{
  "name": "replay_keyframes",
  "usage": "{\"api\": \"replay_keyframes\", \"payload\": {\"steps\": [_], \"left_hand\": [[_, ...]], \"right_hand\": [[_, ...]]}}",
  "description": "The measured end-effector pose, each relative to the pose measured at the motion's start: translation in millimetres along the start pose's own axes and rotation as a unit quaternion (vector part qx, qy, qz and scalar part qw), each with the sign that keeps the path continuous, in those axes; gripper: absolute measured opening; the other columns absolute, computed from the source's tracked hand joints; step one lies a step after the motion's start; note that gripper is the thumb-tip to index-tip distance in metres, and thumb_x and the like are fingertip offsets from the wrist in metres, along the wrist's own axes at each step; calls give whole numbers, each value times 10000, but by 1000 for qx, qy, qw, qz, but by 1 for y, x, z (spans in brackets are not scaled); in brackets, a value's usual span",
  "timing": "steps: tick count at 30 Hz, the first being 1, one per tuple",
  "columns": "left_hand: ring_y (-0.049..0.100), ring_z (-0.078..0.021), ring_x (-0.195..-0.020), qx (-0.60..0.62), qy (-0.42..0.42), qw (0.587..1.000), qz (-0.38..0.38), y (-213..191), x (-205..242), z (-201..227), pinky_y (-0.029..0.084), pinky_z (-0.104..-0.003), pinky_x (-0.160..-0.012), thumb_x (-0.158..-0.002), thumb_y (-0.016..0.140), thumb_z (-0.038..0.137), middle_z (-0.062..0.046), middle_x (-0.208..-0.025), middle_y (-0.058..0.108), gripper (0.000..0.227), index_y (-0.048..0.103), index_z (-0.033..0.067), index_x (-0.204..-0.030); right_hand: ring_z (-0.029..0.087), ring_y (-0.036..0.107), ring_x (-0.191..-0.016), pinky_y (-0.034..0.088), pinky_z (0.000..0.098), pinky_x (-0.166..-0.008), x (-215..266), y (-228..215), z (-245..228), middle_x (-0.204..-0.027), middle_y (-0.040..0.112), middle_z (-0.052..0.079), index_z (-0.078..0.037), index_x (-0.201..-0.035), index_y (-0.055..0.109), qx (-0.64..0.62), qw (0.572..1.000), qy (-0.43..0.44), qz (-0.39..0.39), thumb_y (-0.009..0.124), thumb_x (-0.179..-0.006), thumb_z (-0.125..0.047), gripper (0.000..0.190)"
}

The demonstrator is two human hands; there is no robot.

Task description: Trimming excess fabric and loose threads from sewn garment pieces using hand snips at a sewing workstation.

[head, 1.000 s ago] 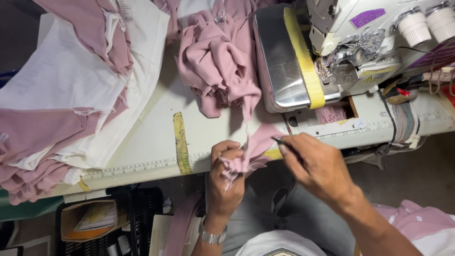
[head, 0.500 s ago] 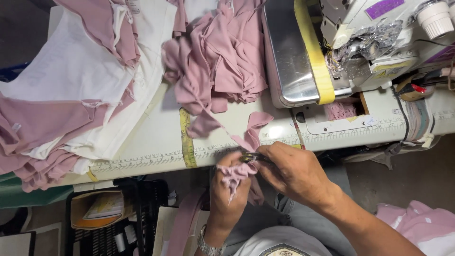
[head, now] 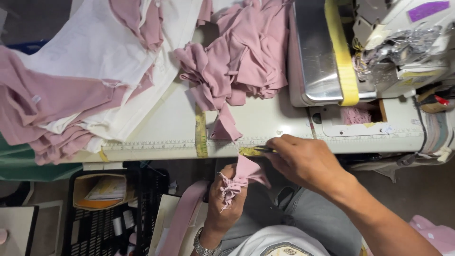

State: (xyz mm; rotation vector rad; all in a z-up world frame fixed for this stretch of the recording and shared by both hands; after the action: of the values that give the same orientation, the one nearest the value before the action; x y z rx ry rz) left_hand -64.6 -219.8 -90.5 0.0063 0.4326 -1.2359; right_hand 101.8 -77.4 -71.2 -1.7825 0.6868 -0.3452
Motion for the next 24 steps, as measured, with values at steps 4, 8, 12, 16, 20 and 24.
{"api": "replay_keyframes", "payload": {"steps": [4, 8, 12, 16, 20, 24], "left_hand": [[686, -270, -937, -22, -21, 1000, -4, -2, 11, -3, 537, -361, -883, -979, 588, 111, -114, -1029, 672, 184, 609, 19, -1137], [654, -221, -915, -17, -27, 999, 35, -4, 12, -11, 538, -327, -862, -956, 640, 65, -108, -1048, 651, 250, 543, 34, -1185], [674, -327, -1206, -16, -48, 994, 101, -2, 4, -45, 563, -364, -1056, -839, 578, -154, -244, -1331, 631, 627, 424, -44, -1437], [669, -280, -1051, -59, 40, 990, 119, -10, -17, -27, 545, -385, -985, -893, 718, -33, -137, -1122, 640, 302, 620, 22, -1174], [559, -284, -1146, -146, 50, 978, 141, -24, -1, -9, 526, -410, -1038, -878, 695, -47, -143, -1191, 505, 233, 643, 36, -1089], [625, -341, -1204, -117, 69, 984, 115, -30, 8, -1, 571, -448, -1065, -901, 652, -70, -171, -1187, 579, 244, 609, 32, -1119]], "right_hand": [[353, 607, -525, 462, 499, -345, -20, 17, -24, -818, 667, 55, -133, -1045, 592, -21, 998, -58, 14, 617, -993, -385, 258], [283, 592, -564, 454, 416, -378, -23, 16, -38, -844, 659, 40, -107, -1064, 600, -108, 986, -109, 67, 672, -970, -272, 203], [230, 518, -527, 417, 355, -393, -22, 12, -52, -771, 594, 40, -73, -1057, 607, -126, 969, -171, 129, 674, -995, -229, 180], [192, 574, -521, 500, 321, -417, -20, 6, -47, -767, 645, 50, -36, -1015, 642, -165, 963, -165, 134, 683, -971, -153, 131], [279, 636, -516, 530, 411, -396, -29, 1, -27, -808, 689, 51, -99, -1056, 631, -84, 994, -57, 48, 606, -987, -230, 151], [386, 623, -475, 471, 520, -358, -46, 28, -36, -836, 693, 58, -148, -1092, 598, -25, 998, -53, -25, 607, -976, -395, 273]]}}
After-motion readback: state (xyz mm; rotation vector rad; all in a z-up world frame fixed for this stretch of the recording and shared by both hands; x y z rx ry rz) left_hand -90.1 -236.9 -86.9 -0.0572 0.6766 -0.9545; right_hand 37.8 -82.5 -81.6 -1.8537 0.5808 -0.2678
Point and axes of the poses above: each hand's wrist, its own x-axis away from the middle knuckle, its own y-axis out of the palm, z = x × y, the point moved 2 cm from there along -x, towards the middle knuckle
